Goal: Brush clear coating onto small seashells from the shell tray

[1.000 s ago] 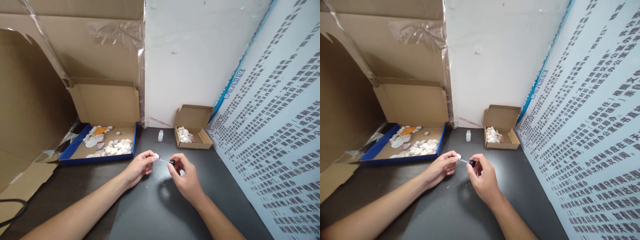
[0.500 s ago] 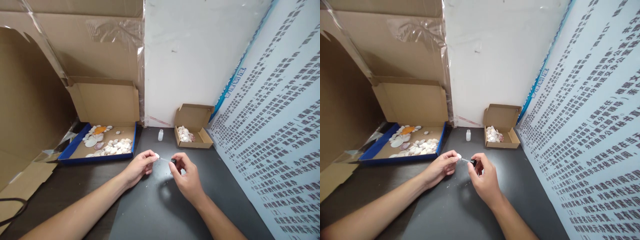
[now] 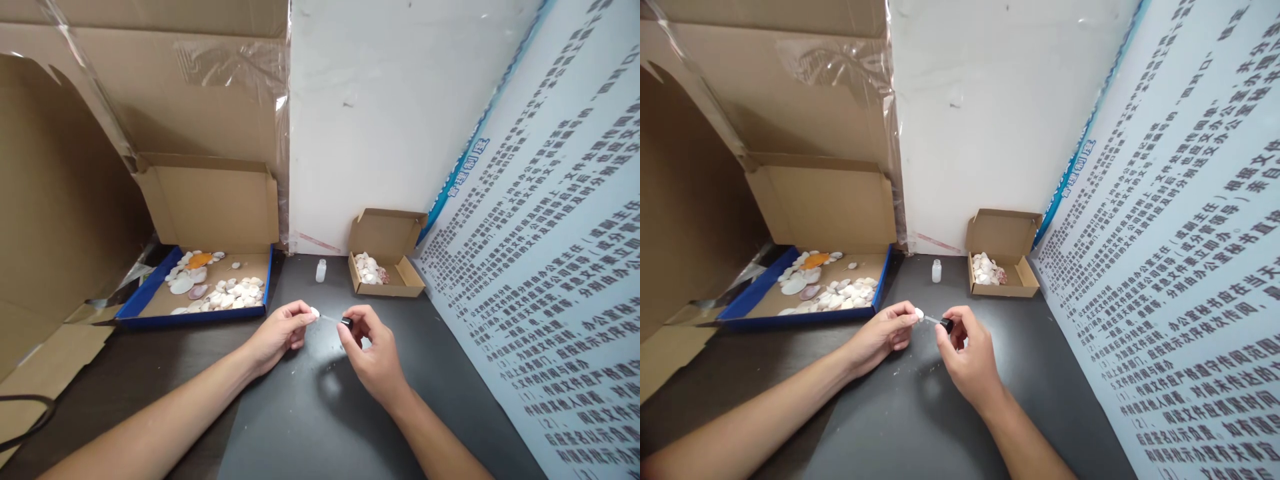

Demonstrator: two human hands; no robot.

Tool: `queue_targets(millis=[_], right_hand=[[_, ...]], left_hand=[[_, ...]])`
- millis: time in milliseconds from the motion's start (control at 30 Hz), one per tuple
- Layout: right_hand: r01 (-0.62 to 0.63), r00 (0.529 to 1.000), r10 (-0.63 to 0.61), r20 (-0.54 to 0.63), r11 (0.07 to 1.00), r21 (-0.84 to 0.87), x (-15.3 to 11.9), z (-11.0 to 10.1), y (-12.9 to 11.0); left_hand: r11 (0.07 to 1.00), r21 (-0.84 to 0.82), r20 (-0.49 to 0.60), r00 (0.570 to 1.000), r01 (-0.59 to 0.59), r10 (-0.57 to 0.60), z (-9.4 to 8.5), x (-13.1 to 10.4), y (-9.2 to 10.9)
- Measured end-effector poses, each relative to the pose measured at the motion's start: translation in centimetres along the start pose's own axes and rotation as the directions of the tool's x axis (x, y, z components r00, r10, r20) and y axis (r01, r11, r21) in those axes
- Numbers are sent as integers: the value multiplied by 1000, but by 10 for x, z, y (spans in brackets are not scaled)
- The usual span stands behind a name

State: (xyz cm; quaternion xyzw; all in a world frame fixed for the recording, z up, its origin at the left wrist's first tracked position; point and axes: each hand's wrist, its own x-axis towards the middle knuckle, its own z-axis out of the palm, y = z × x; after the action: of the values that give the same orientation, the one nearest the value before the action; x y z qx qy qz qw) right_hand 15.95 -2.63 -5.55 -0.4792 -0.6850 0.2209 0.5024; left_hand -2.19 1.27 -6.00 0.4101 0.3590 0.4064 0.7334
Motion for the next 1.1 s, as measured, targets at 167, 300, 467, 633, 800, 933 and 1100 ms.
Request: queue_targets(millis=[167,300,467,633,800,933,1100], right_hand=[[14,1000,-14,0,1000,8,0,1,0],[-1,999,1,39,1000,-10,-1,2,1],[-20,1000,22,21,997,-69,0,1,1],[18,1000,-19,-14,998,-66,0,-1,-3],[32,999,-34,-17,997,-71,-1,-1,-3],[2,998,-9,-70,996,-94,1,-2,0],[20,1000,-21,-23,999,-46,2,-2,1]], left_hand=[[1000,10,0,1000,-7,7,-2,1,-2],[1000,-26,-9,1000,-6,6,-2,1,-2],[999,-40,-9,1000,3,-3,-2,0,0],[999,-34,-8,1000,-3,3,-1,0,0],[1000,-23,-16,1000,0,-1,-1,0,0],[1000,-15,-31,1000,5,-6,-1,1,0],[999,-43,12,1000,20,-19,-3,1,-1]])
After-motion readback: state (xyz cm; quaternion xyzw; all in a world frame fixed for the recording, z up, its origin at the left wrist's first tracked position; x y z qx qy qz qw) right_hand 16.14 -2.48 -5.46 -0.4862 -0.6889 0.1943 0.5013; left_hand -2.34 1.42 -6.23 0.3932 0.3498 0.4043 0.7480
